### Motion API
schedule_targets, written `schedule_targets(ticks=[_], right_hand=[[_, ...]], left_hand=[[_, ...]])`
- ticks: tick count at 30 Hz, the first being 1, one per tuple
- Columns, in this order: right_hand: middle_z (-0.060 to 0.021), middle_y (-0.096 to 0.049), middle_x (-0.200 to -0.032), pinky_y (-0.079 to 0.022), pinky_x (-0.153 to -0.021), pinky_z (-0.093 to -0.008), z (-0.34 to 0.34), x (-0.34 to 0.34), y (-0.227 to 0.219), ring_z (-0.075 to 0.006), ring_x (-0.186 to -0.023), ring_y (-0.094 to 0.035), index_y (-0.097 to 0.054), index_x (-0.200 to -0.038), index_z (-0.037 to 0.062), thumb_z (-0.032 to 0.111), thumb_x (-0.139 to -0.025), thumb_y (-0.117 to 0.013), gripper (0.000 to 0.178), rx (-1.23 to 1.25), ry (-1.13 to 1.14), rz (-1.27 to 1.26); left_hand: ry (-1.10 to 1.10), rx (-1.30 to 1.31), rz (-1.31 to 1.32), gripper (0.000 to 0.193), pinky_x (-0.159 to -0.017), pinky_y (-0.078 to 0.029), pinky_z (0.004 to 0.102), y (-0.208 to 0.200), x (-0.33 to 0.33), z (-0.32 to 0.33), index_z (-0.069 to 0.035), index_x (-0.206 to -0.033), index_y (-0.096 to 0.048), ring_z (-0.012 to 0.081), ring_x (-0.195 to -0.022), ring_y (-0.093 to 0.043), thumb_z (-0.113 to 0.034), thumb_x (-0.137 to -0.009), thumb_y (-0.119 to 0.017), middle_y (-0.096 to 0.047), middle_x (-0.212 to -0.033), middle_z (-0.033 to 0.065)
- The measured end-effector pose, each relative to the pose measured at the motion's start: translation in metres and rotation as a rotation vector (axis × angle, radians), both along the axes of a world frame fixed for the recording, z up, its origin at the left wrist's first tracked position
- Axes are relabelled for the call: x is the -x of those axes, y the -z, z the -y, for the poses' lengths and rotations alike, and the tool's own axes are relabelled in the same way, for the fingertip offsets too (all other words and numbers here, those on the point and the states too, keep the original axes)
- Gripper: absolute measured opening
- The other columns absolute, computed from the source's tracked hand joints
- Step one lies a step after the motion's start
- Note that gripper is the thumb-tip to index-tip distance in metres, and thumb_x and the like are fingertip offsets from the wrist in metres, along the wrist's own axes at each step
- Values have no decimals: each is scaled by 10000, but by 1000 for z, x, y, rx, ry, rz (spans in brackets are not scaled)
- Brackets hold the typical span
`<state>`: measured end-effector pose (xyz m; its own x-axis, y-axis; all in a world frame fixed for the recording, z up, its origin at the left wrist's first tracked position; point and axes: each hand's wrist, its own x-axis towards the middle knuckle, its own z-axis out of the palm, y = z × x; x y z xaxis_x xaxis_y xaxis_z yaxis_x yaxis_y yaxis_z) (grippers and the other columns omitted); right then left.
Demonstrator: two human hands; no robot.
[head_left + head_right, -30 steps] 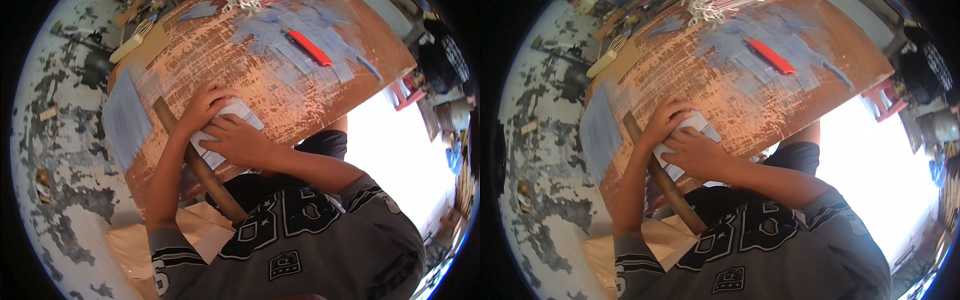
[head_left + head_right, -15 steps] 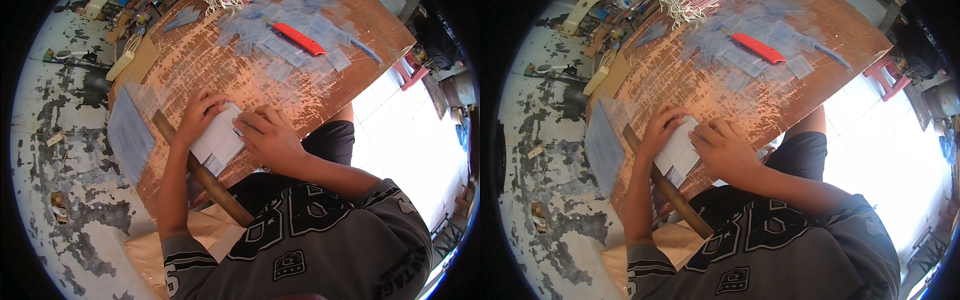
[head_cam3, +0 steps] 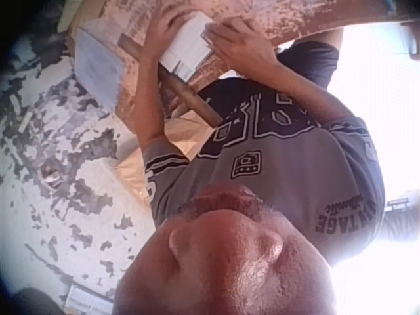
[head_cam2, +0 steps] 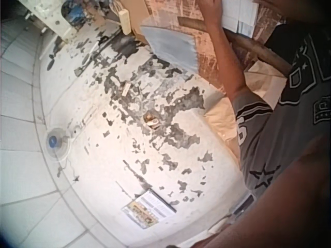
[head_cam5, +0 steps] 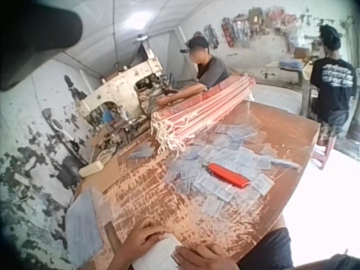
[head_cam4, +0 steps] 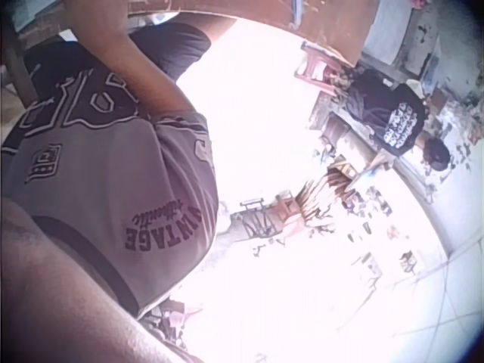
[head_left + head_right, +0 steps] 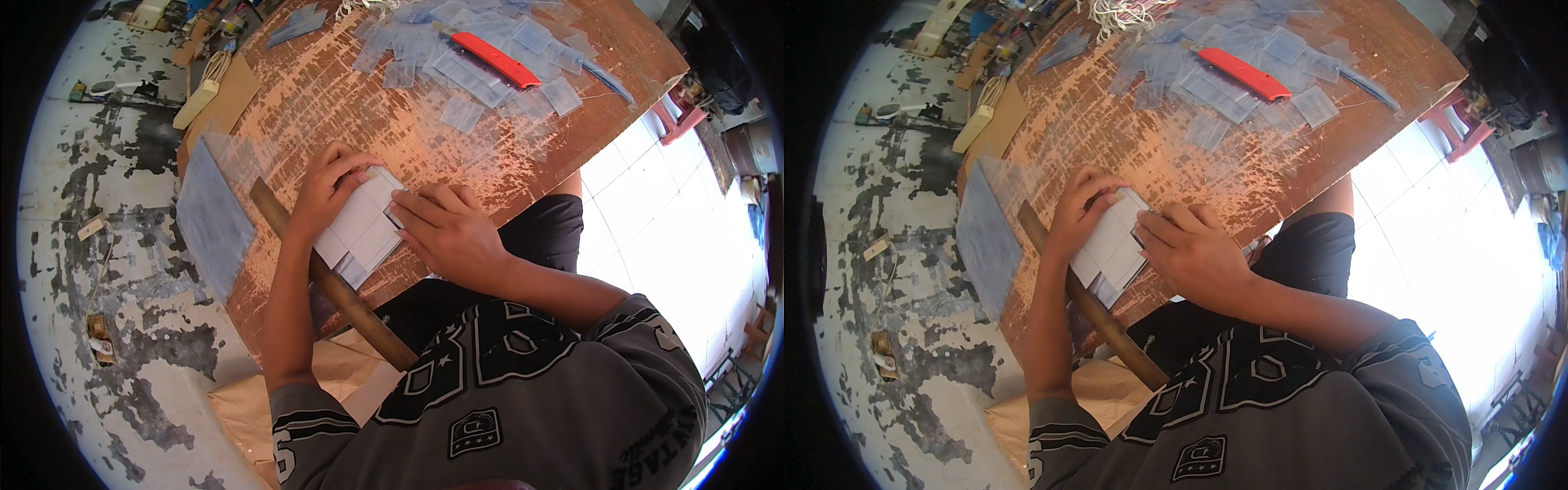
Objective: The person aligns a white paper template on a translucent sheet using a wooden ruler. They then use a red utility knife to cut the translucent sheet along the ruler's edge. The person repeats this process, adjusting the template and cutting multiple pieces.
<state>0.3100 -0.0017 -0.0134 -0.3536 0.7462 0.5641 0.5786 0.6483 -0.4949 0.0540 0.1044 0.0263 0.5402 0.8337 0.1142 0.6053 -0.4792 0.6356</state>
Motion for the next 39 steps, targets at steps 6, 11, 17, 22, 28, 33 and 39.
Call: schedule_targets(ticks=[6, 11, 17, 22, 28, 33, 39], right_hand=[[-49, -722, -1393, -509, -1015, -406, 1, 0, -1, -232, -1193, -650, -775, -1305, 49, 195, -953, -809, 382, -6, 7, 13], [-53, -718, -1409, -509, -1020, -408, 1, 0, 1, -236, -1209, -647, -769, -1310, 43, 180, -945, -810, 392, 0, 12, 17], [-51, -718, -1410, -514, -1023, -405, 1, 1, 1, -230, -1216, -651, -775, -1290, 41, 170, -938, -812, 377, -4, 11, 2], [-47, -719, -1402, -514, -1013, -399, 0, 1, 2, -224, -1208, -652, -778, -1281, 44, 169, -931, -814, 373, -21, 11, 9], [-40, -715, -1406, -512, -1004, -396, 0, 0, 3, -220, -1207, -651, -778, -1280, 52, 173, -920, -816, 381, -35, 12, 17], [-84, -703, -1381, -497, -999, -392, -1, 1, 3, -221, -1196, -637, -770, -1205, 21, 183, -919, -701, 336, -88, 13, 4], [-48, -688, -1462, -509, -1018, -400, 1, 2, 3, -234, -1192, -635, -740, -1383, 62, 214, -942, -813, 472, -13, 32, 50]], left_hand=[[8, -9, 21, 233, -897, -498, 394, 2, 1, 0, -135, -1221, -838, 250, -1003, -611, -105, -1003, -759, -629, -1027, 46], [11, -27, 29, 235, -905, -498, 389, 3, 2, 0, -146, -1235, -833, 242, -1014, -612, -105, -1017, -754, -627, -1025, 44], [-30, -3, 4, 263, -910, -502, 389, 0, 1, 2, -152, -1264, -817, 235, -1007, -610, -114, -1008, -768, -622, -1010, 43], [-32, 17, 29, 272, -896, -509, 384, -1, -1, 1, -145, -1269, -810, 228, -971, -609, -100, -1004, -773, -615, -996, 43], [-35, 38, 43, 274, -887, -514, 384, 0, 0, 1, -142, -1269, -810, 221, -973, -612, -90, -1002, -773, -618, -996, 40], [-5, 11, 19, 246, -894, -512, 387, 2, 4, -2, -142, -1251, -824, 228, -1000, -615, -114, -1012, -769, -632, -1018, 40], [-17, 19, 37, 214, -894, -502, 392, 1, 0, 0, -138, -1225, -834, 241, -1004, -613, -134, -1023, -763, -634, -1020, 42]])
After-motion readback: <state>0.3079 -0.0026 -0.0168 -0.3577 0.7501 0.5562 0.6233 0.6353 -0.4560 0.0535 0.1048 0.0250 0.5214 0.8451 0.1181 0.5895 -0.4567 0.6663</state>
